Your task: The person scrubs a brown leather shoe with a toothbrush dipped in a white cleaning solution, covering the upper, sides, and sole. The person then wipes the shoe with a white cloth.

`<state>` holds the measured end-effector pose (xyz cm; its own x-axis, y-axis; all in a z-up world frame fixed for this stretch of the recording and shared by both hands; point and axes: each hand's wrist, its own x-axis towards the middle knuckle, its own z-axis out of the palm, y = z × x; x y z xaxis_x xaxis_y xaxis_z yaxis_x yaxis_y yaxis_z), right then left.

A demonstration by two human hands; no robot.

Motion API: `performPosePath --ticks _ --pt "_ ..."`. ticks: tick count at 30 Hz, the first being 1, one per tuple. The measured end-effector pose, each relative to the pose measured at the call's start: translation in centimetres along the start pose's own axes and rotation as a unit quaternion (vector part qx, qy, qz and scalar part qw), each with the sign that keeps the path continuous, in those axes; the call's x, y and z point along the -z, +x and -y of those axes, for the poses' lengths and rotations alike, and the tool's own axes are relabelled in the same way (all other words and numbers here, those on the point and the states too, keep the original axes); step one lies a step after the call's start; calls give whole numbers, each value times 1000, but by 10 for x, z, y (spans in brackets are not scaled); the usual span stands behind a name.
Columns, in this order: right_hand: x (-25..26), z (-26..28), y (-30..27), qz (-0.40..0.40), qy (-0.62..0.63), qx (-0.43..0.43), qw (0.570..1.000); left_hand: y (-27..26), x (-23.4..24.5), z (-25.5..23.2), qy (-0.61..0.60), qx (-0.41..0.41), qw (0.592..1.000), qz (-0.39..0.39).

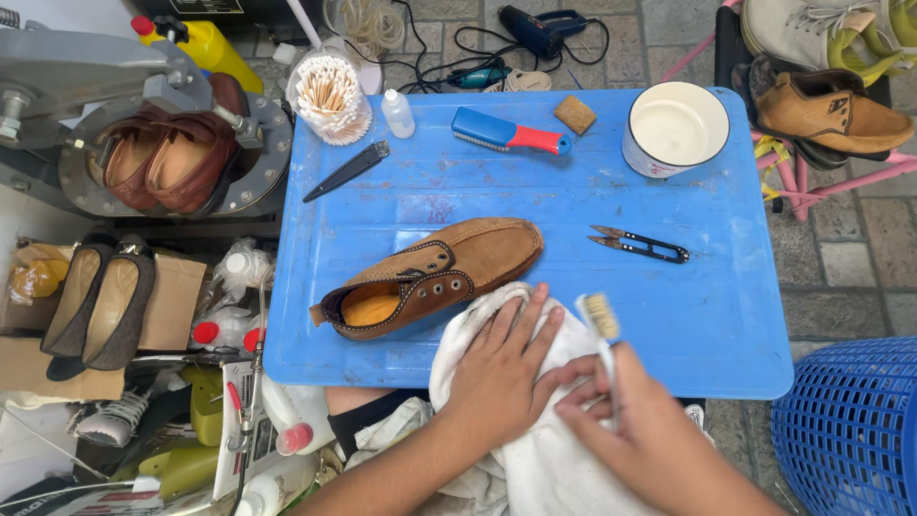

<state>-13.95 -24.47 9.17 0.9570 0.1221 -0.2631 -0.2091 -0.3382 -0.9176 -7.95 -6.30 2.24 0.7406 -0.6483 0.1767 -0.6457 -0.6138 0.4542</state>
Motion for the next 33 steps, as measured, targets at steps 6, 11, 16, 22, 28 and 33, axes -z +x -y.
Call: performPosePath --ticks 6,11,16,22,28,33 --pt "-1 -18 8 -70 -172 -59 981 -7 3 1 23 49 998 -5" --pt "7 -36 21 -64 -83 -17 994 -28 1 -14 107 142 984 -3" --pt "8 -46 25 -89 -50 -28 994 -25 -14 -18 69 66 995 -4" --pt "20 -53 15 -152 -49 -45 986 20 -16 -13 -59 -30 998 1" --pt "18 -57 15 -117 -19 1 993 2 -9 -13 31 64 997 -26" --pt "14 -53 29 -57 -4 -18 998 -34 -20 -31 137 159 977 -23"
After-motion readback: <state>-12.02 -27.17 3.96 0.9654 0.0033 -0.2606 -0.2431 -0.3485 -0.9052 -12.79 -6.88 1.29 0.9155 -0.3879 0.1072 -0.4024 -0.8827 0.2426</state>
